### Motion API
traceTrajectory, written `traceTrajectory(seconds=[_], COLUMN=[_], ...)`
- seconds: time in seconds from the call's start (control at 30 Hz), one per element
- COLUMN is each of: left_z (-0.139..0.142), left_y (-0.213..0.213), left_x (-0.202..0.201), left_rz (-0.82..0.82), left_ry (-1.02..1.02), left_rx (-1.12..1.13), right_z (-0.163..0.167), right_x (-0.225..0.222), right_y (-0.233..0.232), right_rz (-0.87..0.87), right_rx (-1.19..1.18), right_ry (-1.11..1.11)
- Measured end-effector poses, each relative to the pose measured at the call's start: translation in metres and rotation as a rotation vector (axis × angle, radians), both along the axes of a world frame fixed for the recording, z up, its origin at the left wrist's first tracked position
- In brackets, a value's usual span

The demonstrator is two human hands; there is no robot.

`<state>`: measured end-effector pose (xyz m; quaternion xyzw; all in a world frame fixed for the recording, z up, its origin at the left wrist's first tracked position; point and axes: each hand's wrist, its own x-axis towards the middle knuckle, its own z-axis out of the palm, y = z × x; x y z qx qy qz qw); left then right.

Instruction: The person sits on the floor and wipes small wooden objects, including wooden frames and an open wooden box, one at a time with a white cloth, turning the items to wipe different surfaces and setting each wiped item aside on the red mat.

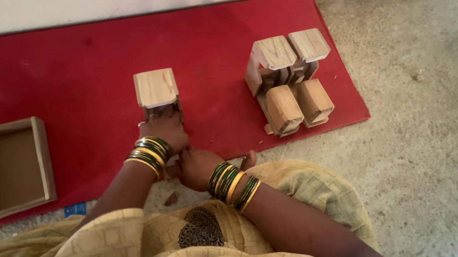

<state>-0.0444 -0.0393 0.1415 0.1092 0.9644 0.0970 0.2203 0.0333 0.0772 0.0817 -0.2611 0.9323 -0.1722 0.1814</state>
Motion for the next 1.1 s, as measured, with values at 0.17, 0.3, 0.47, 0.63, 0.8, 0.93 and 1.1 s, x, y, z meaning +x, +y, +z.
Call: traceTrajectory(seconds=[0.17,0.3,0.47,0.63,0.8,0.93,1.1], left_z=[-0.015,-0.027,-0.030,-0.039,-0.065,-0.073,-0.052], left_y=[-0.011,-0.014,-0.016,-0.020,-0.022,-0.016,-0.011], left_x=[0.004,0.018,0.016,0.000,-0.026,-0.037,-0.018], left_rz=[-0.082,-0.016,0.077,-0.069,-0.153,-0.177,-0.030], left_ry=[0.018,0.185,0.153,0.152,0.012,-0.057,0.008], left_rx=[0.044,0.134,0.219,0.136,0.116,0.075,0.104], right_z=[0.002,-0.002,-0.002,0.008,0.013,0.008,0.001], right_x=[-0.001,-0.001,0.000,0.001,0.005,0.005,0.006], right_y=[-0.005,-0.004,-0.001,-0.004,-0.004,-0.003,-0.002], right_rz=[0.072,0.169,0.163,-0.028,0.072,0.189,-0.086], right_rx=[0.056,0.076,0.071,-0.046,0.063,0.009,-0.078], right_ry=[0.039,0.120,0.094,0.015,0.078,0.185,0.026])
